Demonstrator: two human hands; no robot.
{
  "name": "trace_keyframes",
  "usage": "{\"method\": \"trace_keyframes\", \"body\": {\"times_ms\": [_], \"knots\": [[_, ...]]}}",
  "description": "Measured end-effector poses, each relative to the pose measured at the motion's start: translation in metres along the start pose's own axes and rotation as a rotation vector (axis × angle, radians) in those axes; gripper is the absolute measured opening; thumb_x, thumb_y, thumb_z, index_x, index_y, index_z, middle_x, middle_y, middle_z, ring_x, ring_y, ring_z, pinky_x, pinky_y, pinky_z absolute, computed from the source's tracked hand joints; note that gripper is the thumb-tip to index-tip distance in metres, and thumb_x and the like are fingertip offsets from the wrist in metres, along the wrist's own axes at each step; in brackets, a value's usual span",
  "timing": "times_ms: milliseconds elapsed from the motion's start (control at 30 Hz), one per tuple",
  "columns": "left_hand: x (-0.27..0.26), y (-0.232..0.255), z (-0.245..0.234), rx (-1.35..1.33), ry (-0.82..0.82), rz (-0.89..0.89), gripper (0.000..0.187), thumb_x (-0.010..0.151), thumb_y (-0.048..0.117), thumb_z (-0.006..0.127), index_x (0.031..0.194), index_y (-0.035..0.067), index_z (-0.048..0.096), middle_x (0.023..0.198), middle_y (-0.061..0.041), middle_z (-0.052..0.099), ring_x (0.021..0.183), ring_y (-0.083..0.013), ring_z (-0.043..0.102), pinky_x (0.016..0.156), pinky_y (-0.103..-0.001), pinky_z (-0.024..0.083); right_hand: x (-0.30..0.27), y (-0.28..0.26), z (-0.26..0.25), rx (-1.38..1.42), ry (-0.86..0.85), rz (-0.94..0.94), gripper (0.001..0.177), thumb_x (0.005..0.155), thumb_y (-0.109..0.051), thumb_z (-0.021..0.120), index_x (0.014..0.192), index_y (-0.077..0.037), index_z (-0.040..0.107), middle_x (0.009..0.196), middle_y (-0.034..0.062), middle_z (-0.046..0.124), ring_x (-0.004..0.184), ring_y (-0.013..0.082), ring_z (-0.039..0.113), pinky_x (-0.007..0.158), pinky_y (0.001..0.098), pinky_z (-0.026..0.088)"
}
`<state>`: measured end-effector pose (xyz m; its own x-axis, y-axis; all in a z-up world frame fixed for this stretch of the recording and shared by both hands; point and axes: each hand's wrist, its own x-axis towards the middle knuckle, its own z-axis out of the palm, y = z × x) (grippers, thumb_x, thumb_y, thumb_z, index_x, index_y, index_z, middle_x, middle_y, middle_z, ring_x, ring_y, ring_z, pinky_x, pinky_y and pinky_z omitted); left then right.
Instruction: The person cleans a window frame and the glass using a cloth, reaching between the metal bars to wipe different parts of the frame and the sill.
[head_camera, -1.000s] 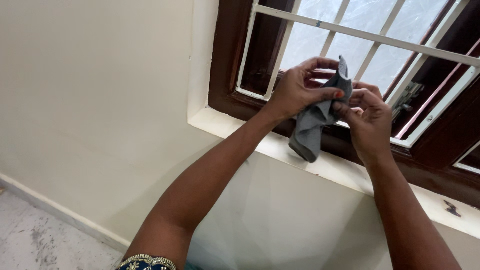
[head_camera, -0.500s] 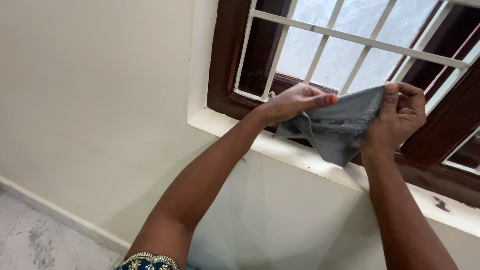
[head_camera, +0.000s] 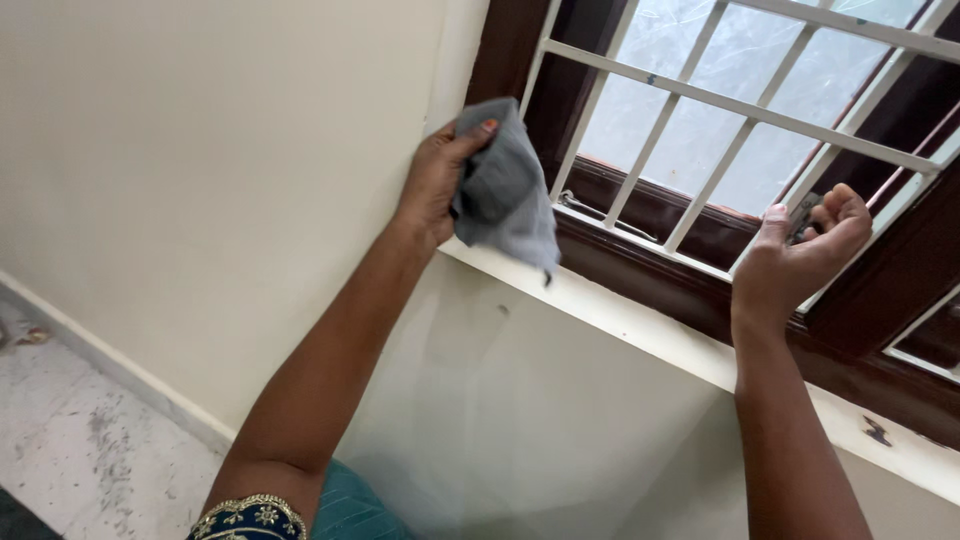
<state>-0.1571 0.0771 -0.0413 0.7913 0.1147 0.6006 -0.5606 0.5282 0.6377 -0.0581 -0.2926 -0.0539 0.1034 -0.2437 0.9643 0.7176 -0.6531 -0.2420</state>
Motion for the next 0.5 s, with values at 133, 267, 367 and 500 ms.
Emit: {"method": "trace_keyframes", "body": {"times_ms": [133,267,367,500], "knots": [[-0.029,0.006,-0.008,0.2,0.246,0.217,0.027,0.099,0.033,0.063,0.108,0.009,0.071,0.104,-0.008,0.072,0.098,-0.0182,0.068,0.086,-0.034,0.059,0.002,0.007,0.0,0.085,-0.164,0.092,0.029,0.107,-0.003,0.066,0.132,-0.005,0.052,0.126,0.0103,0.056,0.111,0.0193,0.059,0.098,0.0358,0.053],[-0.031,-0.007,-0.006,0.469,0.224,0.219,0.034,0.105,0.033,0.064,0.109,0.002,0.074,0.104,-0.01,0.072,0.095,-0.0171,0.065,0.089,-0.03,0.054,0.008,0.012,-0.003,-0.124,-0.29,-0.082,0.02,0.108,-0.002,0.07,0.11,-0.006,0.051,0.1,0.013,0.066,0.084,0.024,0.068,0.078,0.0416,0.058],[-0.028,-0.019,0.003,0.42,0.138,-0.117,0.036,0.098,0.034,0.066,0.106,0.002,0.078,0.099,-0.009,0.077,0.089,-0.015,0.07,0.087,-0.028,0.056,0.011,0.017,-0.005,0.467,-0.512,0.541,0.025,0.107,-0.008,0.05,0.129,-0.007,0.038,0.093,0.0062,0.062,0.066,0.0184,0.066,0.061,0.035,0.057],[-0.024,-0.032,-0.003,0.11,0.145,0.055,0.037,0.093,0.035,0.07,0.109,0.002,0.076,0.097,-0.009,0.076,0.088,-0.0183,0.071,0.084,-0.034,0.059,0.003,0.029,0.015,0.273,-0.524,0.336,0.026,0.107,-0.008,0.051,0.13,-0.006,0.038,0.093,0.0064,0.061,0.067,0.0185,0.066,0.061,0.0348,0.058]]}}
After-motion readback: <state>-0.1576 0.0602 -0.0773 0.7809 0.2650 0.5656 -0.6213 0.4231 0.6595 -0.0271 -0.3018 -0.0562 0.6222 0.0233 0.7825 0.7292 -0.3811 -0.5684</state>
